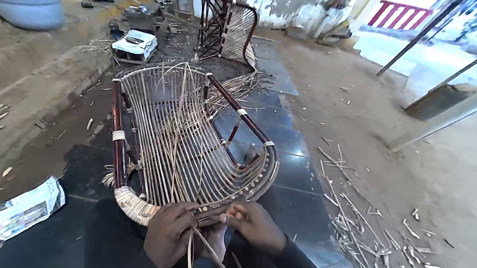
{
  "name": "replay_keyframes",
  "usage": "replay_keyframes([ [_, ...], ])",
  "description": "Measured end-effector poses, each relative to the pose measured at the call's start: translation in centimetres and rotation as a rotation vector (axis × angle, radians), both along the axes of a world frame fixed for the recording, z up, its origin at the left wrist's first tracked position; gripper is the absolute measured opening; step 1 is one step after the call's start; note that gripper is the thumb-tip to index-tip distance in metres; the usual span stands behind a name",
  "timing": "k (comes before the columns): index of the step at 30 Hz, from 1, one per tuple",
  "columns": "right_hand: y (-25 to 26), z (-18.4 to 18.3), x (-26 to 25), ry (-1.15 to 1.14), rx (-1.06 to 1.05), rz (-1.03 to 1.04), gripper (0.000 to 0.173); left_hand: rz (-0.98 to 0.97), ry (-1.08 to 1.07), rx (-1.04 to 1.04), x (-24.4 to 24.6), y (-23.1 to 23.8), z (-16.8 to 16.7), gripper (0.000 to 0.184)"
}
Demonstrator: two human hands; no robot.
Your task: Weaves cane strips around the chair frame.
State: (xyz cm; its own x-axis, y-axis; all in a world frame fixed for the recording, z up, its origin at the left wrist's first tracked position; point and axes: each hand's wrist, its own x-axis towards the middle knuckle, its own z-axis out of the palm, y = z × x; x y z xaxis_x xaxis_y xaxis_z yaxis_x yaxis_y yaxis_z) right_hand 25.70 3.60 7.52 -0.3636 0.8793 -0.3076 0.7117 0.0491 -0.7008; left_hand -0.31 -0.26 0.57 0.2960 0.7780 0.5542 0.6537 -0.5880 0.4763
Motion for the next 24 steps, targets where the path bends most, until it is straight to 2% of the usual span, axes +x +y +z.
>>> replay_keyframes([
  [2,0.5,0.9,-0.1,-0.082,-0.031,0.021,0.036,0.019,-0.006,0.016,0.2,0.1,0.1,0.011],
  [5,1.7,1.8,-0.1,-0.132,-0.045,0.086,0.057,0.012,0.001,0.027,0.4,0.1,0.1,0.011],
  [6,1.9,2.0,-0.1,-0.114,-0.039,0.098,0.059,0.004,0.005,0.03,0.4,0.1,0.1,0.012],
  [8,1.0,2.0,-0.6,-0.036,0.01,0.081,0.049,-0.014,0.001,0.041,0.3,0.1,0.1,0.013],
  [10,-1.6,1.5,-1.3,0.056,0.135,0.094,0.037,-0.025,-0.017,0.048,0.1,-0.1,-0.1,0.013],
  [12,-3.4,0.3,-1.8,0.051,0.382,0.18,0.037,-0.019,-0.054,0.036,-0.1,-0.2,-0.2,0.017],
  [13,-2.9,0.6,-1.9,-0.019,0.451,0.197,0.038,0.0,-0.064,0.018,-0.2,-0.2,-0.1,0.023],
  [15,-0.2,2.5,-1.5,-0.132,0.437,0.226,0.039,0.05,-0.068,-0.05,0.3,-0.4,0.5,0.041],
  [18,0.7,4.4,-3.4,-0.062,0.736,0.4,0.033,0.061,0.043,-0.146,1.2,0.2,2.1,0.045],
  [20,-0.2,5.2,-4.8,0.073,0.826,0.515,0.031,0.034,0.063,-0.177,0.7,0.6,2.9,0.034],
  [24,1.4,2.6,-2.3,0.238,0.771,0.492,0.034,-0.012,-0.035,-0.247,0.1,0.6,2.2,0.022],
])
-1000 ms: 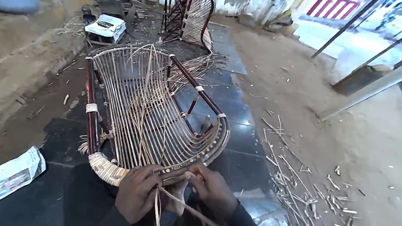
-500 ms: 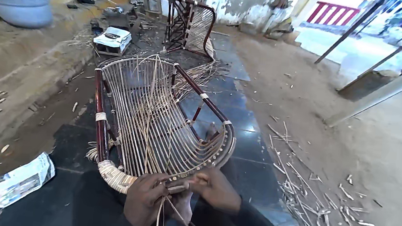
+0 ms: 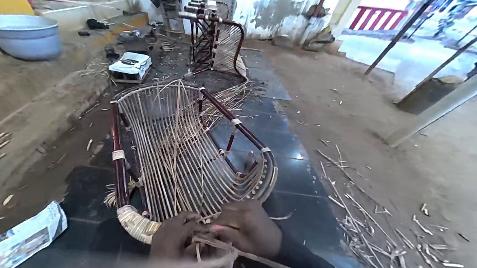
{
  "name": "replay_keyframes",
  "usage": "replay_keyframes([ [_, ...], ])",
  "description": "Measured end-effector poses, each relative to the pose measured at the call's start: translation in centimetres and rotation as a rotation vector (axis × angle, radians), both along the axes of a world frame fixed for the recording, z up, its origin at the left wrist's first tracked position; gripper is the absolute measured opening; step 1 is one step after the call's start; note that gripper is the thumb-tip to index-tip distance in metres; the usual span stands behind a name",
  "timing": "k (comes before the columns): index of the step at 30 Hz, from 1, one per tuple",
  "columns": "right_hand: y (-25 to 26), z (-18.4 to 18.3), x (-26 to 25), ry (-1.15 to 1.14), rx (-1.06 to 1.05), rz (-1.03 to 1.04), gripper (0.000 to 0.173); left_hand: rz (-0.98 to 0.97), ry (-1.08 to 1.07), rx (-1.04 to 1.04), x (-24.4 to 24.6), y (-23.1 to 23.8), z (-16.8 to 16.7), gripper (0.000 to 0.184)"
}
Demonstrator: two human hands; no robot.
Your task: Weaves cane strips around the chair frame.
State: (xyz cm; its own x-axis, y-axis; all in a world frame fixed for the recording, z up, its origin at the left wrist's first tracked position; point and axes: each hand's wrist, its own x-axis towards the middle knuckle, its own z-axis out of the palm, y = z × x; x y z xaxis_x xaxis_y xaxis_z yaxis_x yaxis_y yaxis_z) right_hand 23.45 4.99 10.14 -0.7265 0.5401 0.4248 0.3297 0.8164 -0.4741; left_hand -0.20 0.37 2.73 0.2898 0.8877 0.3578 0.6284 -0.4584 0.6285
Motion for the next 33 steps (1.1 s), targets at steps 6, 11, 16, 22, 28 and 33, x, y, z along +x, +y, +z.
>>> replay_keyframes([
  [6,-0.7,-1.1,1.3,0.007,-0.056,-0.051,0.033,0.036,0.019,-0.019,0.5,-0.2,-0.4,0.018],
  [11,-0.8,-2.0,3.6,0.049,0.298,-0.427,0.023,-0.098,0.126,-0.272,0.0,1.3,2.1,0.027],
  [16,-9.2,-2.5,7.4,-0.067,0.067,-0.747,0.038,-0.078,0.144,-0.382,-0.7,1.4,2.7,0.03],
  [22,-11.4,-3.2,-1.7,0.094,-0.205,-0.405,0.053,-0.068,0.186,-0.344,0.3,1.5,2.7,0.028],
  [28,-10.4,-4.9,-3.5,0.056,0.147,-0.263,0.022,-0.26,-0.114,-0.266,-2.7,1.3,2.0,0.037],
  [33,-12.3,-7.5,-2.0,0.041,0.106,-0.263,0.021,-0.089,0.21,0.217,1.7,0.9,1.2,0.045],
])
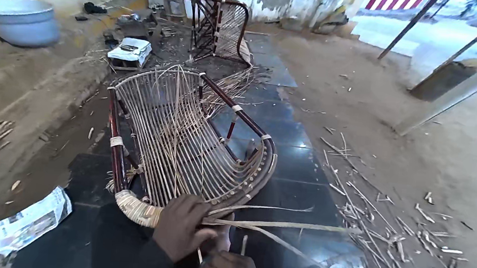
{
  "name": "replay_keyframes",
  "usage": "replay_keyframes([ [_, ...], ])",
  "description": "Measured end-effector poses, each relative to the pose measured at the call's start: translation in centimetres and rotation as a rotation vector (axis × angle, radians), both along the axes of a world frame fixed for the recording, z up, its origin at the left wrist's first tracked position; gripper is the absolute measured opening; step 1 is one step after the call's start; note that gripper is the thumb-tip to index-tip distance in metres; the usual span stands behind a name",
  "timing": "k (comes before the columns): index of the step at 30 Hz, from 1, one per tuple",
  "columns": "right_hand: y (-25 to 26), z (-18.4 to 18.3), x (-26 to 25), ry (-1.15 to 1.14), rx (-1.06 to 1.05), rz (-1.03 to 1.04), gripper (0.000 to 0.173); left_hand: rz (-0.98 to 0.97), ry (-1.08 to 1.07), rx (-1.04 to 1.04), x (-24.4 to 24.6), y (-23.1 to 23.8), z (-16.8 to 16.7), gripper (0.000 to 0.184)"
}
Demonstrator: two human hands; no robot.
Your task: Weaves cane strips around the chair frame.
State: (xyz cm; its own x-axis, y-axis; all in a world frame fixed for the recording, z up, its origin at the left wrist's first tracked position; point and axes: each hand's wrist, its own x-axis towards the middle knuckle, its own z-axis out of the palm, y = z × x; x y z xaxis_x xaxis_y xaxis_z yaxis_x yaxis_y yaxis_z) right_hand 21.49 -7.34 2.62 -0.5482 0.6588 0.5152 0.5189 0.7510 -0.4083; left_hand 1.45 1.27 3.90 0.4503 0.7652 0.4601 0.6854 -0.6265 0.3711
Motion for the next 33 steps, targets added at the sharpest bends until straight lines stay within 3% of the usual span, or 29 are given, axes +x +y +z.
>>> replay_keyframes([
  [2,-0.1,-0.4,0.0,0.002,0.005,0.003,0.021,0.024,-0.032,0.091,1.1,0.6,-0.5,0.023],
  [6,0.0,-0.5,0.5,0.036,-0.031,-0.02,0.022,0.169,-0.557,-0.307,0.4,1.5,0.3,0.019],
  [11,-0.2,-0.9,-0.4,0.051,-0.021,0.024,0.023,0.082,-0.72,-0.61,-0.6,1.1,1.7,0.009],
  [12,-0.2,-0.9,-0.5,0.048,-0.013,0.024,0.023,0.057,-0.731,-0.627,-0.8,1.0,1.8,0.017],
  [14,-0.3,-0.8,-0.5,0.038,0.005,0.013,0.025,0.058,-0.687,-0.571,-1.0,1.0,1.4,0.033],
  [18,-0.3,-0.3,0.5,0.067,-0.012,-0.045,0.03,0.242,-0.473,-0.309,-1.7,0.2,0.0,0.013],
  [22,-0.2,-0.6,1.6,0.533,-0.264,-0.052,0.021,0.283,-0.573,-0.162,-1.4,-1.3,-1.7,0.022],
  [25,0.3,0.0,1.2,0.604,-0.315,0.006,0.019,0.226,-0.687,-0.119,-1.5,-1.5,-2.4,0.023],
  [29,3.5,2.0,0.1,0.425,-0.17,0.063,0.028,0.185,-0.726,-0.09,-1.5,-1.2,-2.7,0.024],
  [31,7.7,4.2,-1.3,0.192,-0.065,0.081,0.036,0.164,-0.711,-0.098,-1.5,-1.3,-2.7,0.026],
  [33,13.5,4.8,-2.1,0.034,-0.092,0.068,0.029,0.136,-0.721,-0.103,-1.6,-1.2,-2.6,0.028],
])
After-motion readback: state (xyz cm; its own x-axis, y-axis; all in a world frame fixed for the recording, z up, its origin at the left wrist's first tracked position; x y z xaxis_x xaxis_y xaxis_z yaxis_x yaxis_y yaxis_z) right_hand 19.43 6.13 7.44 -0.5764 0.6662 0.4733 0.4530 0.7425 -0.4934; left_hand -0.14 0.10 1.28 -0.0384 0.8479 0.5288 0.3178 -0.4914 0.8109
